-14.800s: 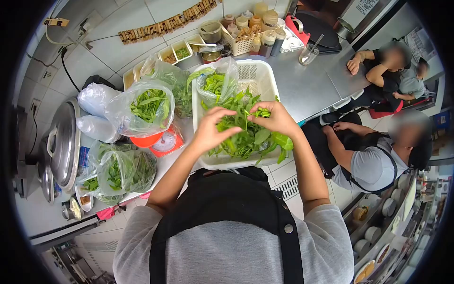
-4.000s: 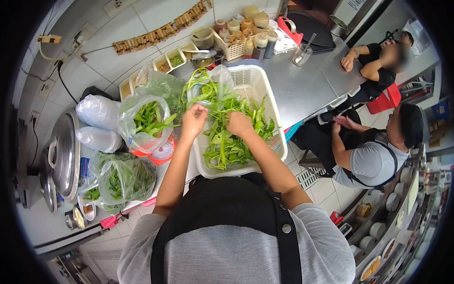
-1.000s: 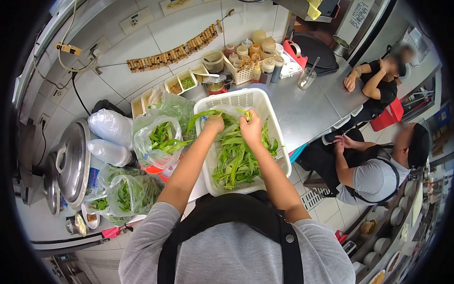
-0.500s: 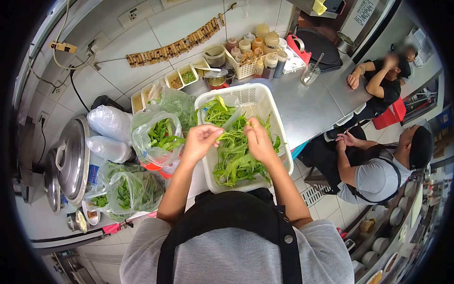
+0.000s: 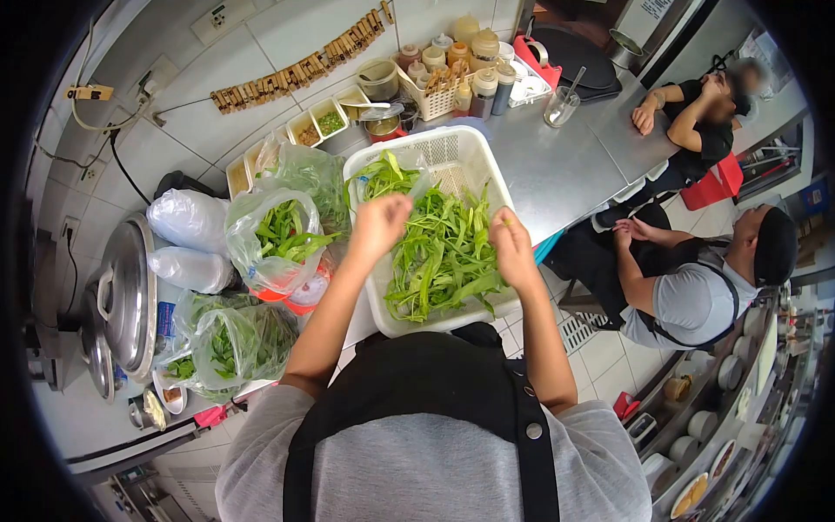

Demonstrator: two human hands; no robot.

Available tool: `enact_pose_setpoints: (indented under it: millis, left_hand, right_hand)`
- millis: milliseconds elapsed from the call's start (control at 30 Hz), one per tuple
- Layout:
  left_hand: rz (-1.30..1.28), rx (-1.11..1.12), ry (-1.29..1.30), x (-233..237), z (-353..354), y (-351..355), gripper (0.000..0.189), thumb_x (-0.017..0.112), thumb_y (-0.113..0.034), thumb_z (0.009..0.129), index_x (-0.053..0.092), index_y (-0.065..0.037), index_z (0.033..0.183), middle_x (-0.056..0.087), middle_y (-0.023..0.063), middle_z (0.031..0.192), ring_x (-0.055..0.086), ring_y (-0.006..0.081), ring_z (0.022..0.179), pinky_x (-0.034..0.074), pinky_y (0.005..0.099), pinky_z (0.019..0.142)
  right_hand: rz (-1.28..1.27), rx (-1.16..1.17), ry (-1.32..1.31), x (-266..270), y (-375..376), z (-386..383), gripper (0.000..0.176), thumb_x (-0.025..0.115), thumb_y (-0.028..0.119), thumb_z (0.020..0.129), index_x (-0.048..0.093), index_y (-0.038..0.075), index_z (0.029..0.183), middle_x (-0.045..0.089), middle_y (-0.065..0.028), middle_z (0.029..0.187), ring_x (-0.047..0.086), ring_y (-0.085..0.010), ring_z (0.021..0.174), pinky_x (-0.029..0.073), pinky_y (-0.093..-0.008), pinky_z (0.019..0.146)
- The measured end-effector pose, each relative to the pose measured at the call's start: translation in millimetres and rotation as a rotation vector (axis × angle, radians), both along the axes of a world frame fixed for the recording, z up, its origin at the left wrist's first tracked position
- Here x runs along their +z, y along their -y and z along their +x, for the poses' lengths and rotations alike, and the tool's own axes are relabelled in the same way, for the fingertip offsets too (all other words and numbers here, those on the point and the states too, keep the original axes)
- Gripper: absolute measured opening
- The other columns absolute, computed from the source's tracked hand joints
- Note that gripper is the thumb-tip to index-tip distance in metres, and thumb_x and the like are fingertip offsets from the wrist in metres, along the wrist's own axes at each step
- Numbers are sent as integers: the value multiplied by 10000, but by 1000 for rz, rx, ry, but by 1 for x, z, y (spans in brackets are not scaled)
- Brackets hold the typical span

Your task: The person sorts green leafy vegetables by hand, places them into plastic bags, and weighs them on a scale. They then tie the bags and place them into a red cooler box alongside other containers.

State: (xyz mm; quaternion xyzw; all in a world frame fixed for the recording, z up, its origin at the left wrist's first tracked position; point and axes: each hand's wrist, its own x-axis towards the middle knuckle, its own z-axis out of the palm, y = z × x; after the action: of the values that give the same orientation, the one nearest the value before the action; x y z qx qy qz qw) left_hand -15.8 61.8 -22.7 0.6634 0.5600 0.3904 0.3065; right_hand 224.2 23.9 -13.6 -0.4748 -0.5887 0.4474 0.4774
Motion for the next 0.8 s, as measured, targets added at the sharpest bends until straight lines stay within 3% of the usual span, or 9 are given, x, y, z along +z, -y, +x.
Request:
enact_pose_setpoints:
  millis: [33,67,133,267,333,500,567,667,800]
  left_hand:
    - [16,-61,-255,-24,2,3,121,634,-116,785,658,-27,864,654,157,762,636,252,643,513,316,620]
    - [17,-61,-256,-35,6,9,121,634,-116,785,658,-27,864,654,157,762,636,252,643,513,316,620]
    - [-183,-32,-545,-51,16,17,138,651,-134,748,665,-49,856,635,195,750,627,311,655,506,363,630]
    - [-95,-73,-532,-67,22,16,134,668,-148,740,670,-64,844,633,172,690,621,300,603,496,374,582]
    - [-23,8,-325,-41,20,22,136,680,-161,743,666,-58,830,610,140,607,599,259,518,472,355,514]
    - [147,271,-129,58,-4,20,123,653,-195,779,632,-74,775,572,108,513,545,278,418,431,375,434]
    - [166,343,-166,70,-16,0,149,669,-192,766,625,-50,786,595,135,569,593,294,513,470,382,499]
    - [312,302,-387,21,-39,-56,203,698,-174,736,640,7,807,590,124,566,597,302,532,472,375,539]
    - [348,318,-360,44,-19,-32,235,694,-172,725,638,7,867,630,165,671,615,336,617,495,395,619]
  right_hand:
    - [-5,-2,-48,-1,2,7,136,376,132,903,399,85,778,374,34,654,347,-71,590,328,-229,542]
    - [-121,-36,-41,4,6,14,160,374,145,926,400,85,780,391,26,677,367,-72,609,351,-225,588]
    - [-88,-23,-51,6,7,20,177,369,156,940,400,81,783,398,20,684,380,-76,620,363,-227,615]
    - [-189,-16,-161,12,12,27,199,383,206,967,398,72,821,447,-8,716,448,-93,682,399,-238,691]
    - [-229,-32,-316,14,13,28,171,395,212,967,397,77,861,479,-12,726,474,-97,684,407,-231,681]
    - [-276,-17,-225,9,15,36,147,398,195,961,400,85,864,443,9,670,457,-99,632,395,-222,605]
    - [-293,30,-264,1,14,37,140,408,189,955,402,84,862,402,21,647,431,-93,599,374,-222,584]
    - [-317,22,-184,7,14,23,142,431,188,948,410,79,859,375,32,643,403,-80,580,350,-216,566]
    - [-257,-5,18,-6,11,16,126,536,143,897,443,68,855,433,49,688,403,-48,584,356,-211,542]
